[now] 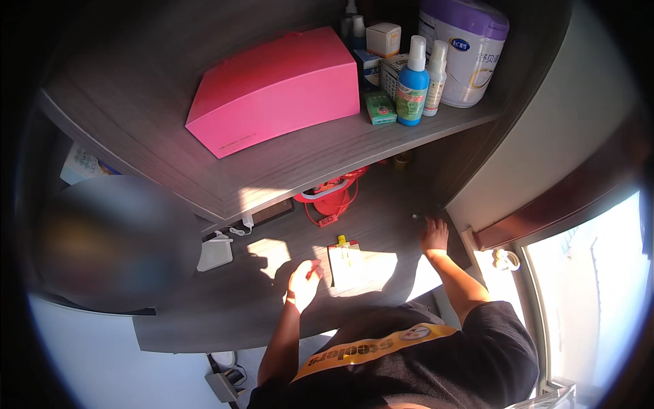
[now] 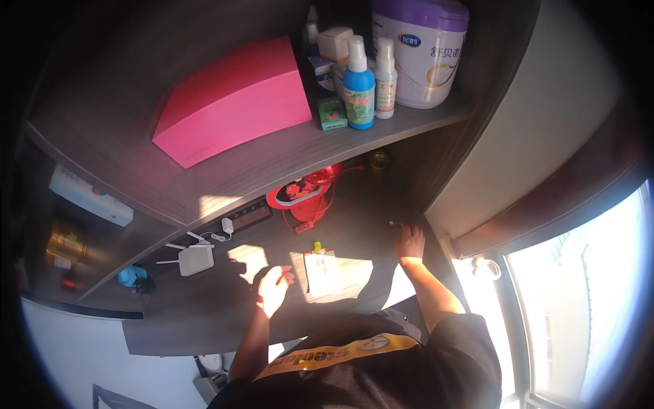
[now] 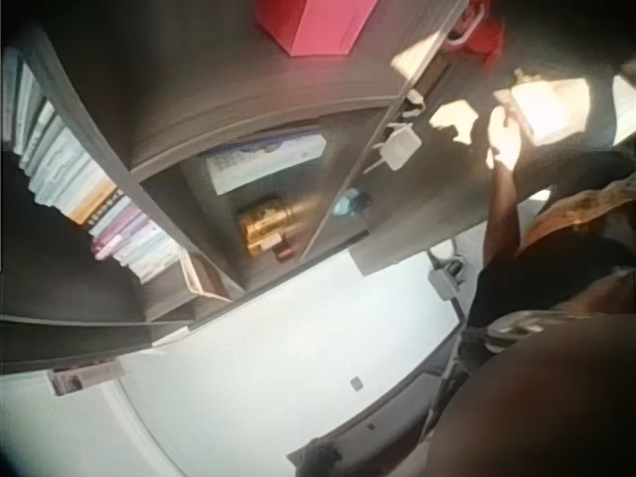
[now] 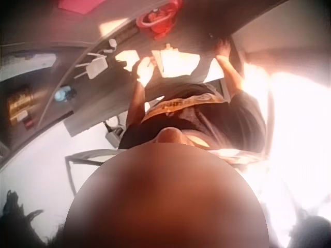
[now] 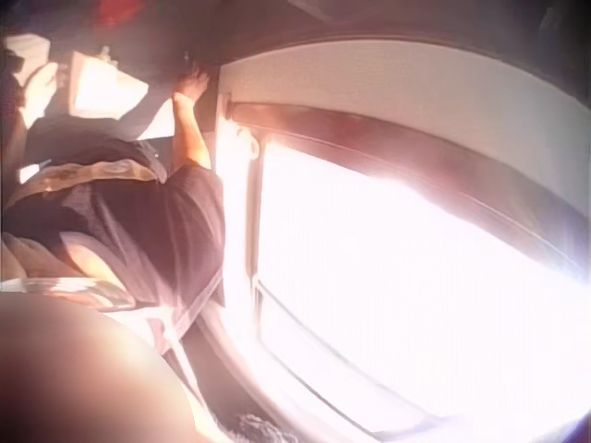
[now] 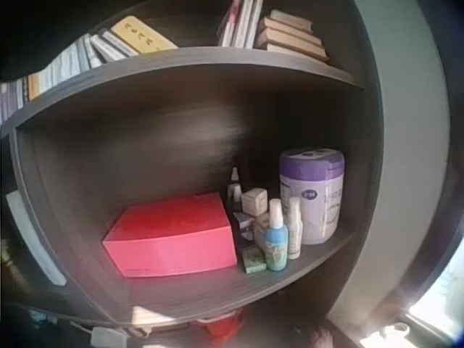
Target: The person takes a medicine bottle from a shower shelf, walks to a storage cabinet to retrieve another item from a drawer, and then organizes several small containers and a large canister on an office bookshelf.
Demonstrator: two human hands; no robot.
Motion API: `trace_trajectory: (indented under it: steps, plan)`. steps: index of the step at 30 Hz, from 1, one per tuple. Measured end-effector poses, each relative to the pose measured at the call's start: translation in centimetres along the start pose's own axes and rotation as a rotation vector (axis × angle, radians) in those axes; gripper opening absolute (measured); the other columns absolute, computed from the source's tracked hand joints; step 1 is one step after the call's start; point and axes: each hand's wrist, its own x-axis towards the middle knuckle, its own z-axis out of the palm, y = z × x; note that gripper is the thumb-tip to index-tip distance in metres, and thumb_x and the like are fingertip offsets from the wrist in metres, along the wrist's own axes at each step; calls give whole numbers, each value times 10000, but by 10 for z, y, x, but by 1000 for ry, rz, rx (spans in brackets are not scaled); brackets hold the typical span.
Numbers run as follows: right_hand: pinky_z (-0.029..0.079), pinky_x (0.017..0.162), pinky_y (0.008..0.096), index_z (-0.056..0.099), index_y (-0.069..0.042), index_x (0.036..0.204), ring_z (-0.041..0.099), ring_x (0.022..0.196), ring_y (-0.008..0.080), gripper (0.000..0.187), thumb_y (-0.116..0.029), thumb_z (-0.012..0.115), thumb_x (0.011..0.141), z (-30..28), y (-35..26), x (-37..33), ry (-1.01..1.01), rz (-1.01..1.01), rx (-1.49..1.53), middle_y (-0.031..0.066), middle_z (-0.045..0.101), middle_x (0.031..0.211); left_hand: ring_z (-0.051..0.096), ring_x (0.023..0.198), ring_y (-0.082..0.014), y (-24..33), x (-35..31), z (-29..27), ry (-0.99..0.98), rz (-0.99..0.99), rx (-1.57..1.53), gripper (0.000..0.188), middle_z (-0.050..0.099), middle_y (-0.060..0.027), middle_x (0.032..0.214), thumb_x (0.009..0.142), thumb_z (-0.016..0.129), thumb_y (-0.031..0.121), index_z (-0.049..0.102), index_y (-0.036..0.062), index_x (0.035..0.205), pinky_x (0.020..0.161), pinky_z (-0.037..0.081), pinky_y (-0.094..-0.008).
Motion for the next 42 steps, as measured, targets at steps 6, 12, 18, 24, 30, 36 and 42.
trace_trajectory:
  steps: [6, 12, 18, 24, 30, 36, 42]
  plan:
    - [527, 882, 427, 648, -56, 1149, 617, 1053, 349, 329, 26, 623, 831, -111, -100, 10, 85, -219, 440, 167, 611, 1168, 684, 906, -210, 182, -29, -78, -16, 665, 68, 189, 710, -106, 974, 870, 692, 16, 699, 15, 1059, 831, 530, -316]
    - [551, 749, 323, 640, 14, 1095, 680, 863, 242, 255, 85, 639, 849, -296, -247, 68, 393, -710, 758, 156, 662, 981, 606, 1138, -323, 324, -16, -98, 355, 1102, 437, 364, 612, -161, 1240, 826, 743, 44, 651, 17, 1177, 972, 491, -385]
    - [530, 880, 319, 185, -6, 1572, 653, 1012, 195, 815, -83, 665, 916, -323, -303, 128, -237, -330, 1185, 157, 664, 1134, 430, 1337, -383, 368, 36, -72, 614, 1063, 1047, 631, 468, -200, 1416, 776, 775, 125, 556, 78, 1366, 1130, 350, -489]
    - [523, 876, 328, 187, 52, 1562, 658, 1007, 216, 837, -107, 671, 898, -297, -310, 152, -295, -336, 1250, 225, 529, 1374, 393, 1371, -394, 378, 51, -67, 605, 990, 1255, 790, 423, -214, 1470, 780, 779, 170, 439, 125, 1492, 1153, 304, -524]
    - [524, 930, 342, 368, 26, 1503, 668, 1071, 255, 687, -63, 659, 886, -310, -303, 148, -50, -572, 1129, 241, 469, 1468, 387, 1382, -382, 376, 73, -49, 706, 864, 1359, 864, 408, -213, 1491, 793, 784, 240, 367, 115, 1539, 1160, 296, -524]
    - [512, 856, 317, 621, -4, 1114, 636, 986, 255, 307, 99, 612, 825, -357, -222, 144, 781, -724, 1042, 163, 615, 1188, 394, 1366, -389, 395, 63, -17, 656, 1011, 1074, 833, 422, -207, 1467, 806, 768, 230, 377, 45, 1518, 1158, 315, -493]
    - [536, 760, 304, 578, 17, 1251, 650, 904, 175, 375, -68, 696, 906, -365, -188, 173, 492, -344, 1056, 124, 648, 1172, 662, 1007, -258, 414, 66, 47, 180, 754, 456, 838, 613, -204, 1234, 814, 807, 413, 446, -25, 1431, 857, 554, -391]
